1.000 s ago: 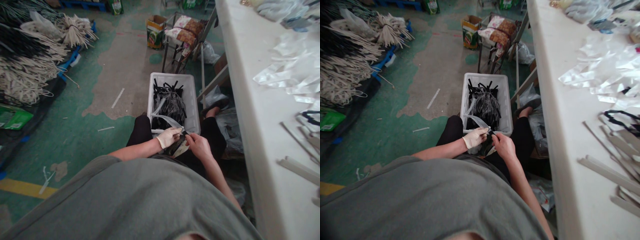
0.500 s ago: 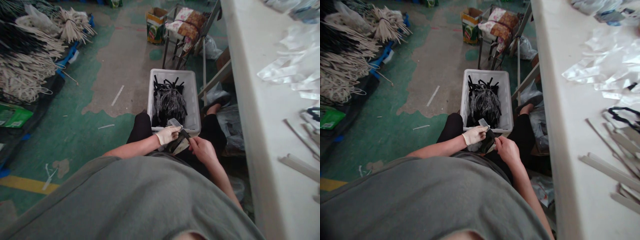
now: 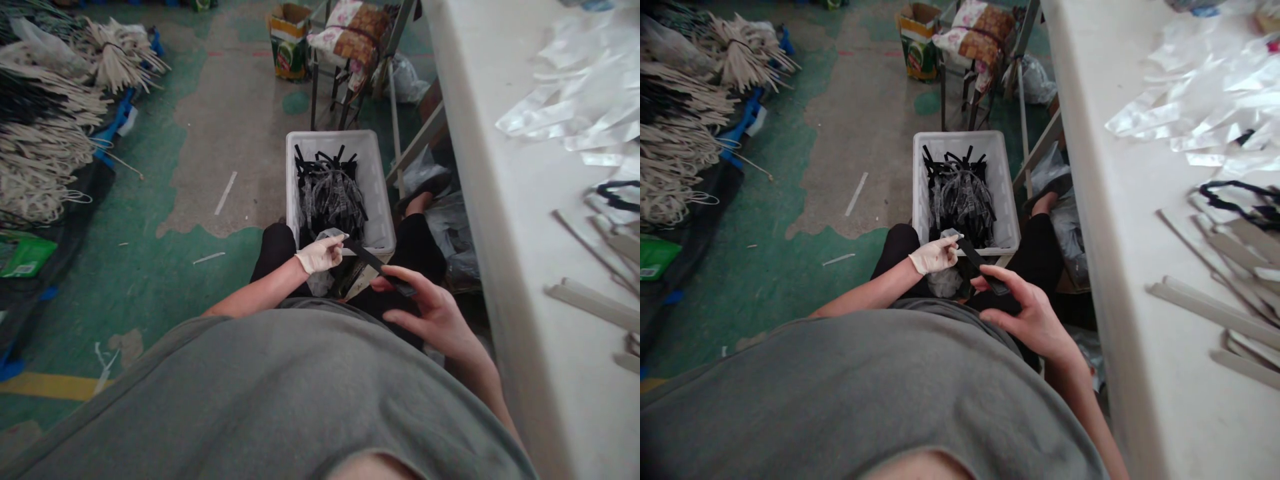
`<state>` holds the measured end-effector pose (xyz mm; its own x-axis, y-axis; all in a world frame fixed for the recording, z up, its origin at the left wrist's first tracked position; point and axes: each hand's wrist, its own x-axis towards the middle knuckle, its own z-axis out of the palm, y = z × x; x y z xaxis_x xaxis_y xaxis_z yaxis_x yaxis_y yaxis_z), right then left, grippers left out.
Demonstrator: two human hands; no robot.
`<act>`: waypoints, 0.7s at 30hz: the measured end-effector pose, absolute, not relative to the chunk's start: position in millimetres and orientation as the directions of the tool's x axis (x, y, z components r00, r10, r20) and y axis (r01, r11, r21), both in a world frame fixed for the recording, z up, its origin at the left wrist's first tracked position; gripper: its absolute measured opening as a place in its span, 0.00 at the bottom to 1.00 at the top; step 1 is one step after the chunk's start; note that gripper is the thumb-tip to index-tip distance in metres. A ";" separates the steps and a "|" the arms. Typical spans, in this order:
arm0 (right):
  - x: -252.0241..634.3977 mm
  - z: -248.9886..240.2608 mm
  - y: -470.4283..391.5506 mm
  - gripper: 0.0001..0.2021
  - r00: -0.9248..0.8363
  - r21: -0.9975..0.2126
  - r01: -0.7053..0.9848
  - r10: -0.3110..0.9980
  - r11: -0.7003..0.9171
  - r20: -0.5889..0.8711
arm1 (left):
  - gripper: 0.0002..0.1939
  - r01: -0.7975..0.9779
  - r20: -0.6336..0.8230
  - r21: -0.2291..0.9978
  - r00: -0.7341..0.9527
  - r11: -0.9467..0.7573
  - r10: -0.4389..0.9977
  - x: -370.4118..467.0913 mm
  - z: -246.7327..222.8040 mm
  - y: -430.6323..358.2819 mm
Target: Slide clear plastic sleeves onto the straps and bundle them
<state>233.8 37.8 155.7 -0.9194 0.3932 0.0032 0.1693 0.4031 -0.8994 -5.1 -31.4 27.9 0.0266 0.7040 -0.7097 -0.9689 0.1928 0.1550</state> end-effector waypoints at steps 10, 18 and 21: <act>206.5 121.4 46.4 0.17 -0.835 -0.484 0.154 0.375 0.861 0.403 | 0.10 -0.935 -0.656 0.134 0.164 0.328 0.737 16.0 47.3 -33.4; 177.5 92.8 57.1 0.11 -0.801 -0.737 0.189 0.536 0.649 0.266 | 0.13 -0.852 -0.483 0.209 0.338 0.481 0.808 17.9 42.1 -40.2; 192.9 120.4 54.2 0.12 -0.758 -0.801 0.292 0.637 0.522 0.139 | 0.29 -0.851 -0.536 0.147 0.360 0.504 0.764 5.9 31.2 -36.9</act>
